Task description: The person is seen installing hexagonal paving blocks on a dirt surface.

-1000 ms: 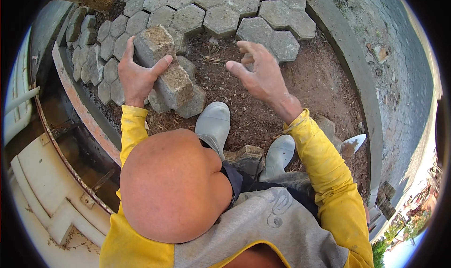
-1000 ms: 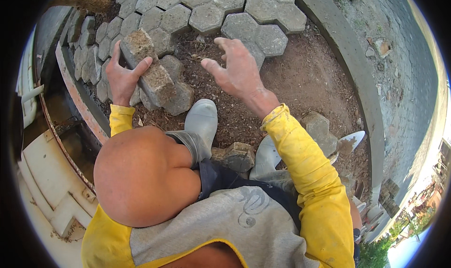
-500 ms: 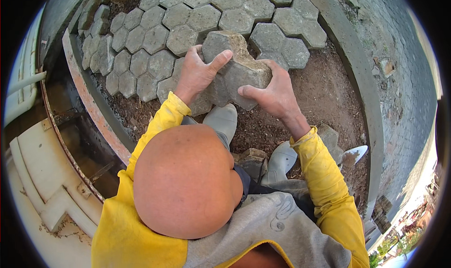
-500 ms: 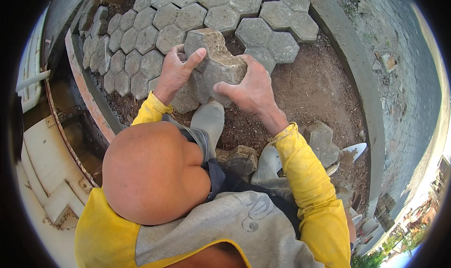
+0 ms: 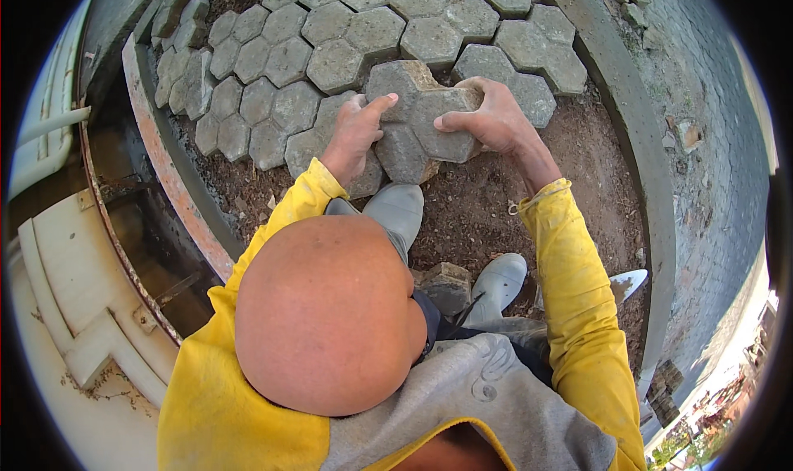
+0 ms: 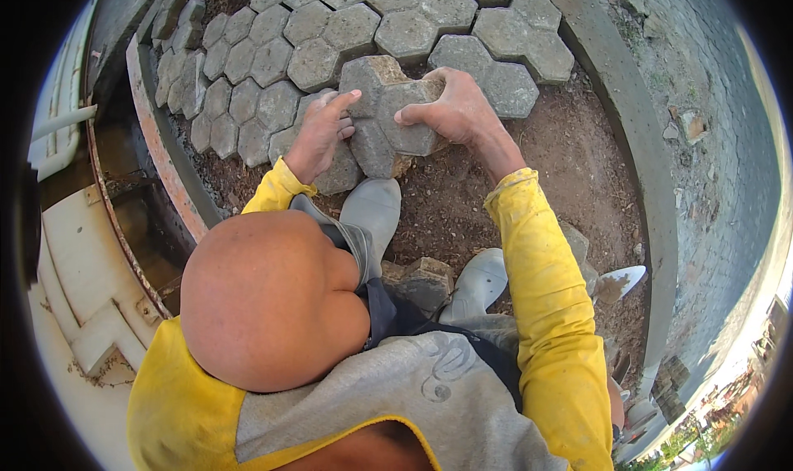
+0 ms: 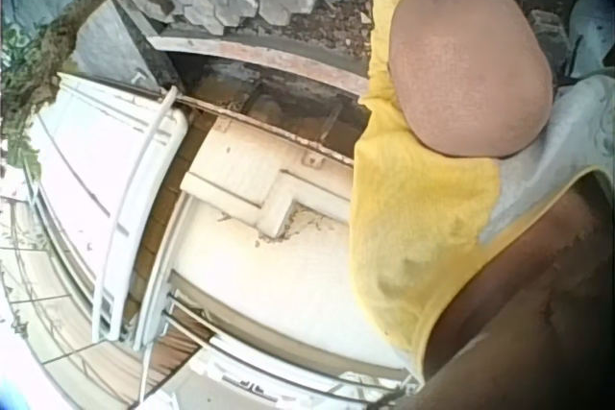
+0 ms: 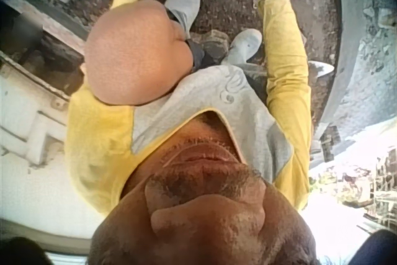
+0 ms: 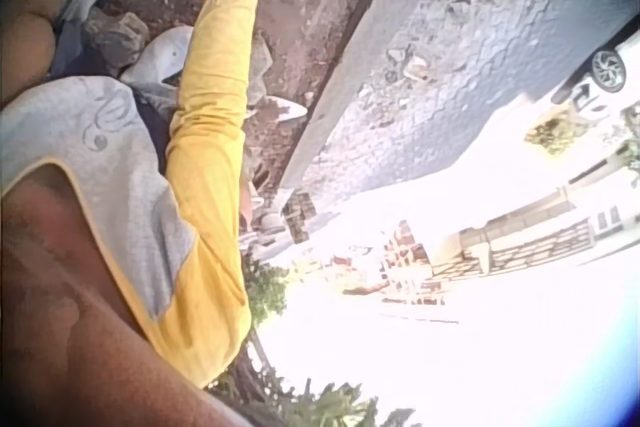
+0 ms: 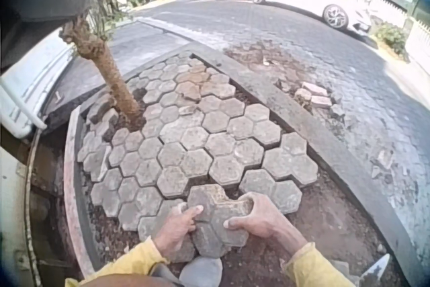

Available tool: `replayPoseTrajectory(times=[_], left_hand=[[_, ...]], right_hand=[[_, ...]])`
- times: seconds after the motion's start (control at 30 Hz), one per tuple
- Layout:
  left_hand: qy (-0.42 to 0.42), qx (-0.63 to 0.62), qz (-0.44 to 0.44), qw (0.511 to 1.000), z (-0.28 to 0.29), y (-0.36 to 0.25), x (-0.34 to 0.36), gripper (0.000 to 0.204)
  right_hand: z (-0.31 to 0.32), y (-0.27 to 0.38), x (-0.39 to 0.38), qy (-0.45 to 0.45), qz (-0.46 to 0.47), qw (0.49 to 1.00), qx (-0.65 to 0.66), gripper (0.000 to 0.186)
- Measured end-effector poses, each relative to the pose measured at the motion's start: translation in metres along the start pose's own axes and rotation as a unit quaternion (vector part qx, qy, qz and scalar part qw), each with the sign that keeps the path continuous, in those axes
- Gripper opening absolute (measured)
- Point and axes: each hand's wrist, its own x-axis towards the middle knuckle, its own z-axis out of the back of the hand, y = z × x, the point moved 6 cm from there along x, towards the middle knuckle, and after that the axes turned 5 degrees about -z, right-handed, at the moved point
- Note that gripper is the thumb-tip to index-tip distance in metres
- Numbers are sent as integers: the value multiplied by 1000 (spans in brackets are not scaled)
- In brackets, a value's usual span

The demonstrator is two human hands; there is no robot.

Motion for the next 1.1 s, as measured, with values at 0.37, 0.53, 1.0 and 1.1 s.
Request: replayPoseTrajectory(times=[0.37,0.53,1.0,1.1], left_hand=[[34,-155,82,984,1,24,-6,58],[54,-198,77,976,-1,13,-13,71],[151,328,-327,873,8,-17,81,53],[166,248,-298,907,1,-15,88,46]], right_hand=[[7,13,36,-54,78,981,-168,75],[3,9,39,-72,96,972,-204,75],[-5,2,11,-142,89,968,-189,88],[-4,-3,3,-191,125,963,-144,84]])
